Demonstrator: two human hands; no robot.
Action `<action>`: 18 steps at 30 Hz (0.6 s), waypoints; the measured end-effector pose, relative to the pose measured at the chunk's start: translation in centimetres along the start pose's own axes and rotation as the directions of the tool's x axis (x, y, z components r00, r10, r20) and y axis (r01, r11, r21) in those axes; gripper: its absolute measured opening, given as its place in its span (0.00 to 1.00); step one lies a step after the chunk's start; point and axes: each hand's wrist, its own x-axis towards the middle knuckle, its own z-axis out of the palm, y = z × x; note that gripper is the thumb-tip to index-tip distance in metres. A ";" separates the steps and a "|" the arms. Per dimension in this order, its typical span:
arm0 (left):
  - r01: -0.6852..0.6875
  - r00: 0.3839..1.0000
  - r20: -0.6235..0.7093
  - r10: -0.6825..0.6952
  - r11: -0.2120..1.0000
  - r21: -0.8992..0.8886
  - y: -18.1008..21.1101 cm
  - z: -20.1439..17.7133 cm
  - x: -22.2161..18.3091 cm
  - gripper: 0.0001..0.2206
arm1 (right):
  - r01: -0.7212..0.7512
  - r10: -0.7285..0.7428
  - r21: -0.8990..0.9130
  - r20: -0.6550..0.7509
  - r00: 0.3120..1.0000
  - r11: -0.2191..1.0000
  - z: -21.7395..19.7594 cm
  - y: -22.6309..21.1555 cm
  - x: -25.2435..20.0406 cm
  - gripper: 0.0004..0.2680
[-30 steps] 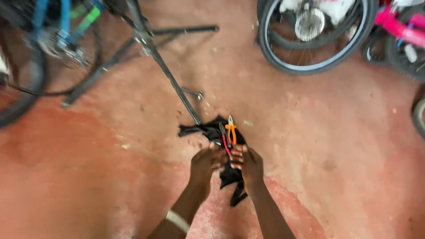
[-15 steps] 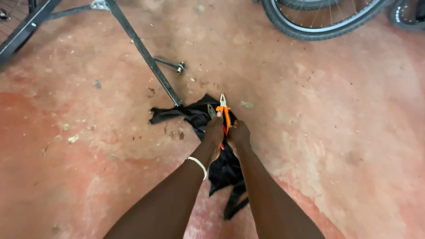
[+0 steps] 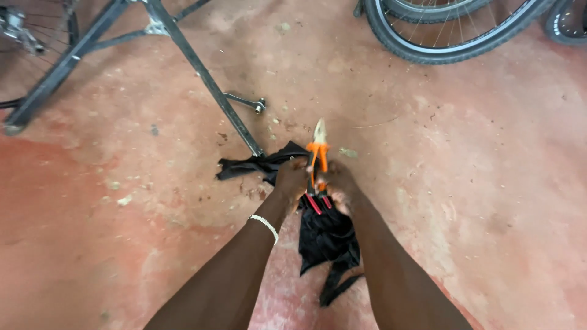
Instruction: Servicing a bicycle drivetrain by using pliers to manipulate the chain.
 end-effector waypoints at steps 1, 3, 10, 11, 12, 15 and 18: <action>-0.043 0.926 -0.251 0.282 0.738 0.673 -1.6 8.5 -1.5 0.11 | 0.055 -0.054 0.044 -0.007 0.998 0.998 -0.1 -0.9 -0.4 0.09; 0.163 0.759 -0.188 0.624 0.098 0.982 -3.4 21.0 -3.5 0.14 | 0.136 -0.136 0.093 -0.014 0.991 0.986 0.7 -4.9 -1.1 0.12; -0.138 0.860 0.001 0.510 0.231 0.963 -4.5 43.8 -11.3 0.14 | 0.083 -0.134 0.404 0.099 0.986 0.911 6.5 -26.6 -21.1 0.12; -0.118 0.828 0.024 0.560 0.133 0.984 -5.0 47.1 -12.8 0.14 | 0.020 -0.096 0.431 0.155 0.983 0.902 7.4 -29.7 -24.3 0.09; -0.125 0.829 0.029 0.559 0.134 0.983 -5.2 50.4 -14.5 0.14 | 0.026 -0.101 0.427 0.153 0.983 0.904 7.9 -30.9 -25.9 0.09; 0.001 0.768 0.066 0.637 -0.104 0.995 -5.7 60.2 -19.6 0.11 | -0.075 -0.026 0.388 0.249 0.968 0.918 10.4 -35.7 -31.2 0.15; 0.014 0.735 -0.016 0.678 0.009 1.000 -6.0 68.4 -24.7 0.12 | 0.018 -0.037 0.248 0.075 0.996 0.969 14.1 -42.5 -37.9 0.10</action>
